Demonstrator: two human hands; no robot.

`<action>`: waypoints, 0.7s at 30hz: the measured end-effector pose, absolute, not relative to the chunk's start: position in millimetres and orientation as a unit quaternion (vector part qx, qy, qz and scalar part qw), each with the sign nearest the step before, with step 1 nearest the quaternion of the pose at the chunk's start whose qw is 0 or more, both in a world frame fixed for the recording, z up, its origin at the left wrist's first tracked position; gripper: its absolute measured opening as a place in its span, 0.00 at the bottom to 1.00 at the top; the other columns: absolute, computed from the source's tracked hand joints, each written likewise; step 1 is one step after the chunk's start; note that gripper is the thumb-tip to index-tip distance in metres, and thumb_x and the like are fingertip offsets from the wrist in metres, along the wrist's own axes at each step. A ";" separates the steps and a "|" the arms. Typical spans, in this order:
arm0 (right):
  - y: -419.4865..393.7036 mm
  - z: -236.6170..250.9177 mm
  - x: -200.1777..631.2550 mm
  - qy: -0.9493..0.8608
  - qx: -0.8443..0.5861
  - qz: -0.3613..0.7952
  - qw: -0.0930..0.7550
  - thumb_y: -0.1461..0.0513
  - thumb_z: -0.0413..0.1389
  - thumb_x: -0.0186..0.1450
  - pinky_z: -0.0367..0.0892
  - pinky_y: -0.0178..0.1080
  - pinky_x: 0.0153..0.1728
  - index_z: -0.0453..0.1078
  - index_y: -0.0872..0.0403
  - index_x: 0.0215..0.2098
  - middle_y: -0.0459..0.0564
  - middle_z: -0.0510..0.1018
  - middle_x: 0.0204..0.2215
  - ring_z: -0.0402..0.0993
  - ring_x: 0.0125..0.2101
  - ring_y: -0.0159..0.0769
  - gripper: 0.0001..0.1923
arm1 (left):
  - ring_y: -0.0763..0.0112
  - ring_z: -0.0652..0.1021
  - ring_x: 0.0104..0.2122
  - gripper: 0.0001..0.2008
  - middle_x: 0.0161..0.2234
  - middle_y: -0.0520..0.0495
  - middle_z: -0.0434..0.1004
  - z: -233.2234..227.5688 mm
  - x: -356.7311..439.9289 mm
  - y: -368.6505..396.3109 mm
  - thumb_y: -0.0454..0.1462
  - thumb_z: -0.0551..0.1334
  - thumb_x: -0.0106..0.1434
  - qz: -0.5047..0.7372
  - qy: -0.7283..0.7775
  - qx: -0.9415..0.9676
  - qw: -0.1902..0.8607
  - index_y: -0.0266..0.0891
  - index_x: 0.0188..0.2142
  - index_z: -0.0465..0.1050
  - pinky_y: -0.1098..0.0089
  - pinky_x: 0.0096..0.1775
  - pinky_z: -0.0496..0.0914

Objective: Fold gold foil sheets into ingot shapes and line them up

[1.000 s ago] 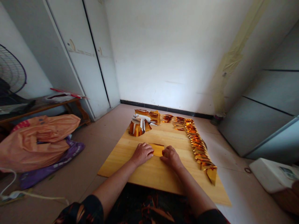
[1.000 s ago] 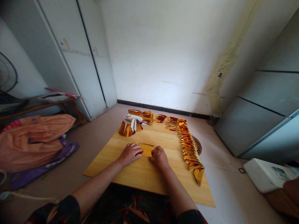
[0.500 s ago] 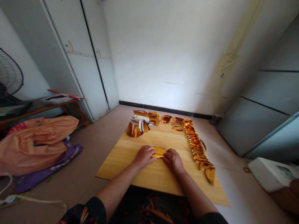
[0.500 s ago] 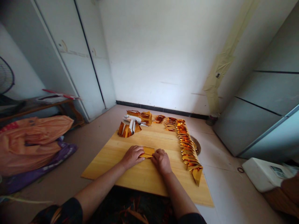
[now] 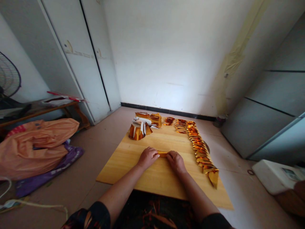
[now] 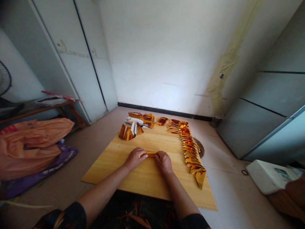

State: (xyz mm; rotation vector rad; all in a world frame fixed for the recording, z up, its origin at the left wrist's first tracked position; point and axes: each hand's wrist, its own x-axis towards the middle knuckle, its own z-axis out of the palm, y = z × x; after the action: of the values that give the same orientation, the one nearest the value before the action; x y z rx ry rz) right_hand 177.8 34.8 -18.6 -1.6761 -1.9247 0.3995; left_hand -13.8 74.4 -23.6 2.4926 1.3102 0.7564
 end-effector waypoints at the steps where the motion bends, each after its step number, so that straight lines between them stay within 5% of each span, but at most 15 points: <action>1: 37.1 -18.3 175.2 -0.702 -0.642 0.145 0.272 0.62 0.48 0.66 0.61 0.32 0.37 0.72 0.53 0.33 0.48 0.77 0.32 0.72 0.35 0.33 0.11 | 0.67 0.75 0.38 0.07 0.34 0.48 0.78 -24.7 -12.6 76.6 0.36 0.58 0.61 0.267 0.466 0.833 0.131 0.40 0.34 0.75 0.67 0.43 0.68; 10: 41.8 -23.1 160.6 -0.652 -0.722 0.076 0.217 0.64 0.48 0.64 0.60 0.32 0.36 0.66 0.55 0.48 0.51 0.78 0.37 0.73 0.37 0.34 0.15 | 0.65 0.74 0.46 0.19 0.48 0.45 0.75 -30.5 -1.0 82.4 0.32 0.58 0.59 0.266 0.547 0.782 0.137 0.40 0.51 0.67 0.66 0.50 0.67; 21: 42.0 -21.6 158.0 -0.676 -0.712 0.041 0.188 0.65 0.47 0.66 0.58 0.32 0.36 0.68 0.54 0.41 0.50 0.77 0.35 0.71 0.37 0.33 0.10 | 0.65 0.72 0.44 0.20 0.43 0.46 0.75 -24.6 3.9 77.5 0.34 0.58 0.61 0.189 0.581 0.787 0.082 0.43 0.53 0.64 0.67 0.46 0.64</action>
State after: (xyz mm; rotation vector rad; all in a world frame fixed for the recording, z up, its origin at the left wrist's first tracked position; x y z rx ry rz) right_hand 158.0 42.0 -21.6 -2.0017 -1.9003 0.1164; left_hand 3.9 77.5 -24.6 2.3519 1.7375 0.5648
